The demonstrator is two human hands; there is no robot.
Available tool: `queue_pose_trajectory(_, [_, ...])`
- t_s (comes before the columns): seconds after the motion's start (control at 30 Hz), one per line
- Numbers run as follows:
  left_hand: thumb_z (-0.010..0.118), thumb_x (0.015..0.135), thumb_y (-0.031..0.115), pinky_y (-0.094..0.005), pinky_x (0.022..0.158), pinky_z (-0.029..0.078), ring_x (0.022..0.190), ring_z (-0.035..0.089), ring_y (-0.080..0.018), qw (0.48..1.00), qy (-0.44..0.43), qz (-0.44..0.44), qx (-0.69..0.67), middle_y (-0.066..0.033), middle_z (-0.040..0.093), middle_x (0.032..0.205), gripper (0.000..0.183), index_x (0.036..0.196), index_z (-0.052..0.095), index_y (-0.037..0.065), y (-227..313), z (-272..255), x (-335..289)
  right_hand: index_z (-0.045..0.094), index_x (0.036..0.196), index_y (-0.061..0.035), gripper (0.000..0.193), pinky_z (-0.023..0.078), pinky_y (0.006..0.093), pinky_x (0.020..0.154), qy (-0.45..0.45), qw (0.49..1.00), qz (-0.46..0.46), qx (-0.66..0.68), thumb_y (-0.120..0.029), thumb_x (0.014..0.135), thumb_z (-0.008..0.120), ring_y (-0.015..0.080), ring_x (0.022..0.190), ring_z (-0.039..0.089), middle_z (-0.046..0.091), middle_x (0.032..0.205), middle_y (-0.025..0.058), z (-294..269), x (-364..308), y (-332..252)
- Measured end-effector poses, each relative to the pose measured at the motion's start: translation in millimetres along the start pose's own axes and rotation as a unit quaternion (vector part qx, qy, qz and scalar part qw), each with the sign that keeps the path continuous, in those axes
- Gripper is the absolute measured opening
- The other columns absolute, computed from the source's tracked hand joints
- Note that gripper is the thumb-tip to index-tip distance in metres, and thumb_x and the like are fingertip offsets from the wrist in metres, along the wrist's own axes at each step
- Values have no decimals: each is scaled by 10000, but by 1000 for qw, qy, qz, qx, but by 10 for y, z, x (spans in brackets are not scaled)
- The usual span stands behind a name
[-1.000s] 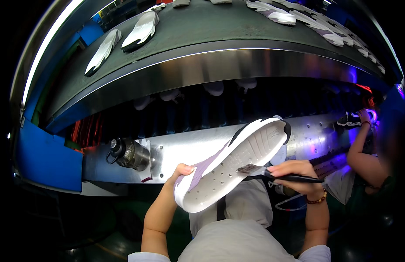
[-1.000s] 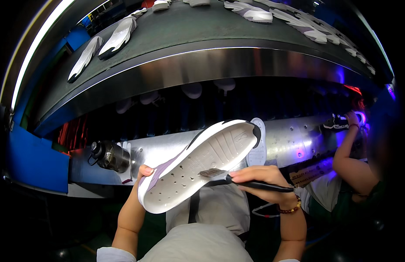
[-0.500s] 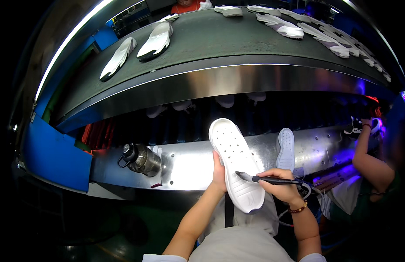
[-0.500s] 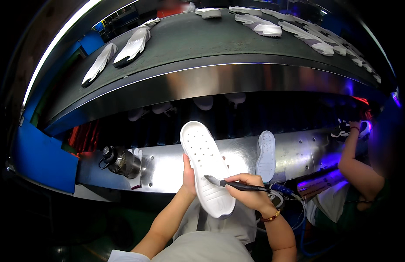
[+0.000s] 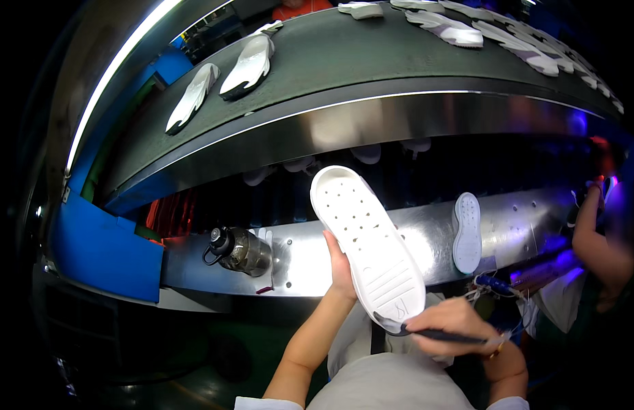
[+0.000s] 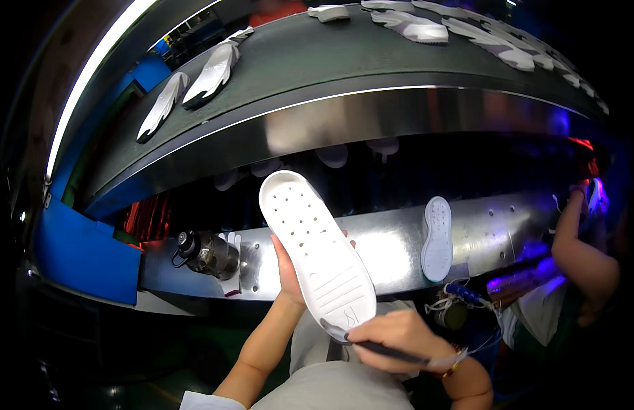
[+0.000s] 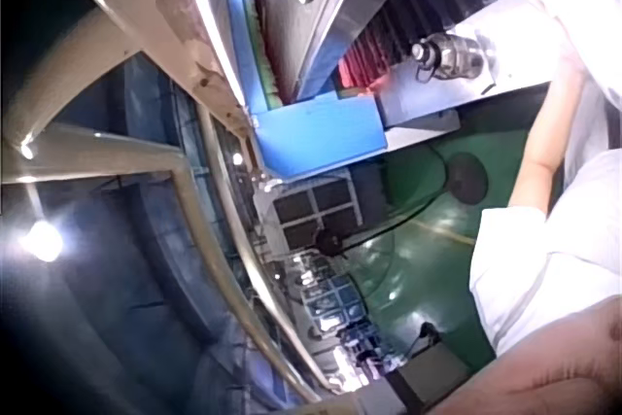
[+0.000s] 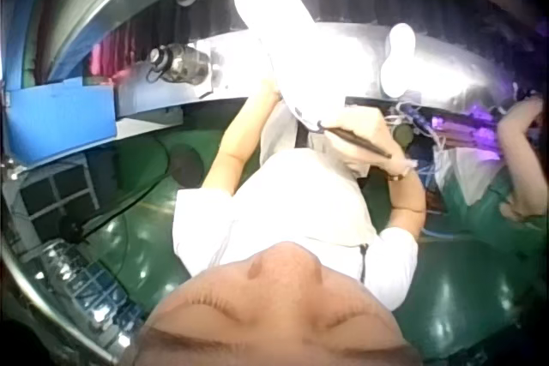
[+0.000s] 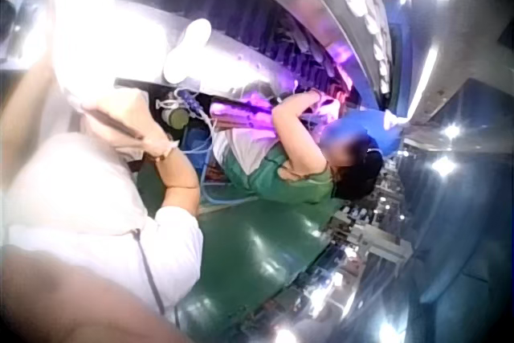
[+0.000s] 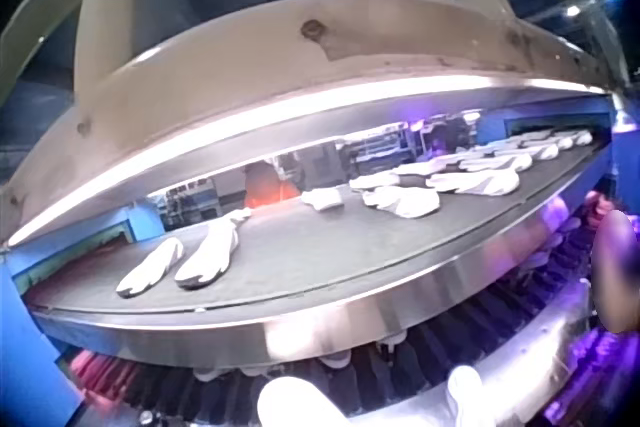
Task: The person repeatedly picks white shoe uppers from a conveyor belt, paints the soles with a brush, and places them back on the belt. The process is continuous and repetitive.
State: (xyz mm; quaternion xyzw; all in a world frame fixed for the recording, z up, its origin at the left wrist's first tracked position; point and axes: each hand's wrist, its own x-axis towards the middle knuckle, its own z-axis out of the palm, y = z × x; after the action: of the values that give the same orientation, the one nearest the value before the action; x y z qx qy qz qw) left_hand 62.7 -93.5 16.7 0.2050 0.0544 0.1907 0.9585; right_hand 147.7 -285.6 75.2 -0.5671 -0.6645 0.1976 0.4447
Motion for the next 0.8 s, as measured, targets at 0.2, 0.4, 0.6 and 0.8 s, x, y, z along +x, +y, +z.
queue_pose_trajectory(0.2, [135,752,740,-485,903,403,1096,461,-364,992,-120,-8,-36,-203,418,1237,882,1326,253,81,-156,179,52,625,839,1,170,508,264,586,146,989,-12,27,-25,671,635,206,622,635,639,752,135,16,263,62])
queue_pose_trajectory(0.4, [217,732,757,-519,875,408,1063,457,-400,997,-53,55,-18,-214,447,1186,872,1315,284,112,25,191,10,638,858,-24,183,514,274,649,141,982,71,105,-62,681,661,213,692,643,652,817,124,-102,77,40])
queue_pose_trajectory(0.6, [234,728,759,-518,892,400,1090,440,-402,992,-86,87,42,-208,433,1211,876,1319,279,114,146,252,29,652,822,-31,151,482,284,673,62,989,24,133,-56,675,672,207,772,633,654,852,115,-83,-39,23])
queue_pose_trajectory(0.8, [258,724,759,-532,901,387,1113,420,-416,992,-65,97,54,-215,394,1253,895,1332,251,102,223,360,80,658,835,-45,191,423,279,765,78,993,11,88,-62,649,699,180,794,594,656,870,92,-76,-92,163])
